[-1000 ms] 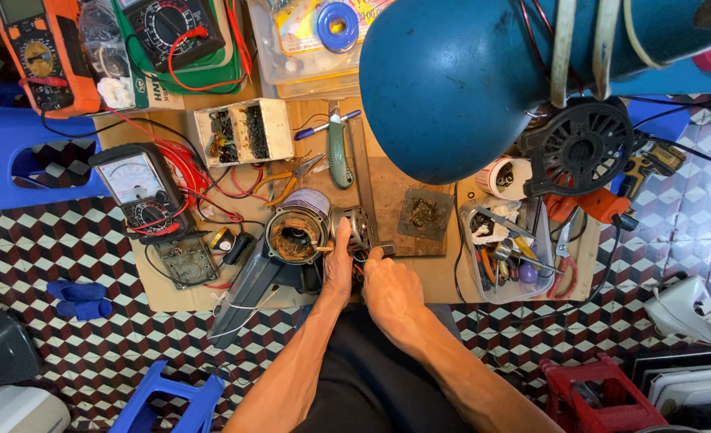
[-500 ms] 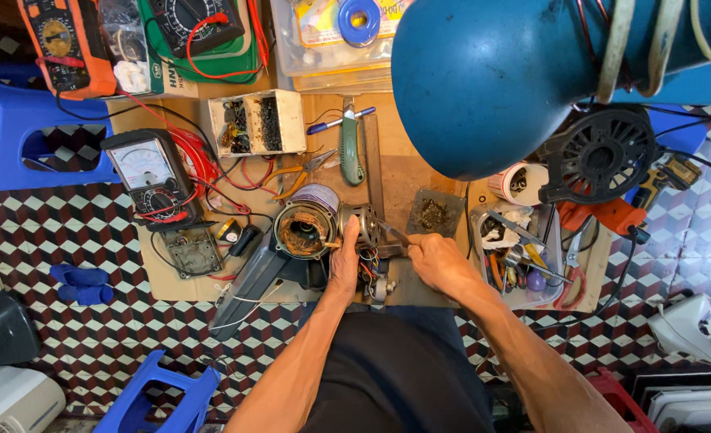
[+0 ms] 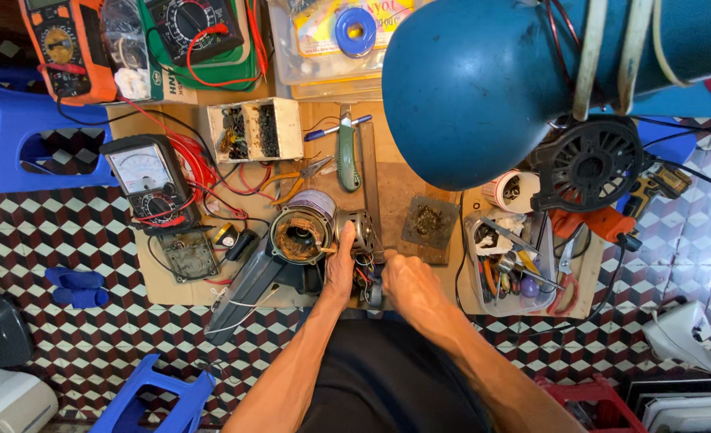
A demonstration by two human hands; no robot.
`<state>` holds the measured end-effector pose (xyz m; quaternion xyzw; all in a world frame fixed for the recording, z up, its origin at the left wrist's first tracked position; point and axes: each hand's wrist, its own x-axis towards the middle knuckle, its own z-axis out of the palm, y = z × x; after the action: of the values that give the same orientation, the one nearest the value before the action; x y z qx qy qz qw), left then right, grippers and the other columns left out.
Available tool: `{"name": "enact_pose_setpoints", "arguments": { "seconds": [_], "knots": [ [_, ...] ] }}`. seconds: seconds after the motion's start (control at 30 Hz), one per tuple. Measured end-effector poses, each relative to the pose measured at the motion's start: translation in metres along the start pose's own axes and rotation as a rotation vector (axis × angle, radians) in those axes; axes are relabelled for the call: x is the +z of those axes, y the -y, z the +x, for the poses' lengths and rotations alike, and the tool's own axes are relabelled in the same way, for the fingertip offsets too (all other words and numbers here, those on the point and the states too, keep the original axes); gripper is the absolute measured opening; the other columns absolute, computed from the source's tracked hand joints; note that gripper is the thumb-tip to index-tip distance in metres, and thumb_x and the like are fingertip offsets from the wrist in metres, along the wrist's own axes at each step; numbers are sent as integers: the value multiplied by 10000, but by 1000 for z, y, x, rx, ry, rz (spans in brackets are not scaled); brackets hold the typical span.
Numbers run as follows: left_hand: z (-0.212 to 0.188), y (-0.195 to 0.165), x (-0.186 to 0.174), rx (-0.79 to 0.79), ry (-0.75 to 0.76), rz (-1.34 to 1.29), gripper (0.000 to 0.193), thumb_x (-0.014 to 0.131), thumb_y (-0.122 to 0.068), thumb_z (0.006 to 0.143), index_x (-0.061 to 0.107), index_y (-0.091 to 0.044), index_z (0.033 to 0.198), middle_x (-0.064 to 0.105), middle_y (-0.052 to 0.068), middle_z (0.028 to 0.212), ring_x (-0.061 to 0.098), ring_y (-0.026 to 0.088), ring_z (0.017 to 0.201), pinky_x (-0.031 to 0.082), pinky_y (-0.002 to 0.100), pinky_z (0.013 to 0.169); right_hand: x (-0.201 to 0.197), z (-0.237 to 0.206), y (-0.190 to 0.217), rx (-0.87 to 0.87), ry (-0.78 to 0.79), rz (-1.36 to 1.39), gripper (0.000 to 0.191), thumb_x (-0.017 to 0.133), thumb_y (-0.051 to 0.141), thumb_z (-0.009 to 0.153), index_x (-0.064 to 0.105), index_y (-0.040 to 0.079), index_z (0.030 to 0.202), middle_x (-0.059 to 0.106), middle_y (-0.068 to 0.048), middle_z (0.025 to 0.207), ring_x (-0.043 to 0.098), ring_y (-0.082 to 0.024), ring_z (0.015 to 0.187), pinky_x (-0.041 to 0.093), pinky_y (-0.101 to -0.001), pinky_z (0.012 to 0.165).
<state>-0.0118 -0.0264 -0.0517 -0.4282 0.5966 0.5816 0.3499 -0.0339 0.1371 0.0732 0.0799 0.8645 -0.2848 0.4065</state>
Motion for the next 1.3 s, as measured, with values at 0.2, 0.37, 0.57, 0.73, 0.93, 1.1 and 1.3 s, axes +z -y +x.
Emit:
{"name": "enact_pose_setpoints", "arguments": {
  "seconds": [0.2, 0.37, 0.57, 0.73, 0.93, 1.1, 1.3],
  "knots": [
    [-6, -5, -2, -19, -34, 63, 828, 503, -834, 831, 715, -34, 853, 488, 16, 707, 427, 146, 652, 370, 311, 605, -47, 26, -31, 194, 269, 251, 335, 447, 199, 997, 675, 117, 1228, 641, -170, 611, 601, -339, 429, 497, -484, 437],
    [-9, -7, 2, 174, 36, 14, 878, 511, -761, 906, 662, 76, 1124, 619, 138, 1042, 542, 233, 944, 427, 371, 843, -26, 15, -18, 426, 262, 608, 303, 492, 226, 1009, 724, 86, 1146, 611, -90, 609, 485, -208, 388, 361, -409, 339],
    [-4, -8, 8, 248, 50, 21, 843, 499, -652, 931, 553, 23, 1434, 541, 151, 1507, 482, 248, 1371, 331, 344, 1141, 5, -5, -32, 192, -81, 260, 320, 526, 228, 974, 725, 89, 1182, 693, -233, 728, 664, -363, 599, 516, -451, 551],
    [5, -3, 8, 241, 129, -170, 823, 517, -625, 932, 530, 1, 1467, 548, 104, 1514, 500, 208, 1366, 350, 323, 1134, -6, -33, -46, 201, -179, 362, 357, 517, 296, 1008, 693, 60, 1212, 681, -226, 754, 700, -349, 705, 530, -446, 657],
    [-1, -9, 11, 83, 50, -245, 828, 597, -662, 893, 638, 9, 1377, 643, 91, 1266, 576, 181, 1086, 462, 345, 948, -13, -39, -36, 281, -155, 465, 397, 521, 334, 991, 676, 98, 1269, 684, -154, 627, 691, -229, 606, 522, -375, 611],
    [-23, -28, 13, 36, 45, -218, 813, 554, -695, 857, 641, -86, 1388, 670, 18, 1239, 570, 143, 1017, 431, 301, 857, -9, -45, -31, 237, -172, 665, 405, 517, 333, 995, 671, 107, 1294, 609, -95, 597, 565, -167, 532, 454, -343, 522],
    [-33, -36, 17, 99, 122, -319, 807, 530, -673, 885, 505, -133, 1484, 581, -18, 1389, 532, 134, 1236, 351, 357, 1019, -3, -32, -24, 235, -207, 750, 435, 553, 350, 969, 673, 125, 1321, 583, -67, 630, 523, -159, 515, 421, -346, 497]
  ]
}}
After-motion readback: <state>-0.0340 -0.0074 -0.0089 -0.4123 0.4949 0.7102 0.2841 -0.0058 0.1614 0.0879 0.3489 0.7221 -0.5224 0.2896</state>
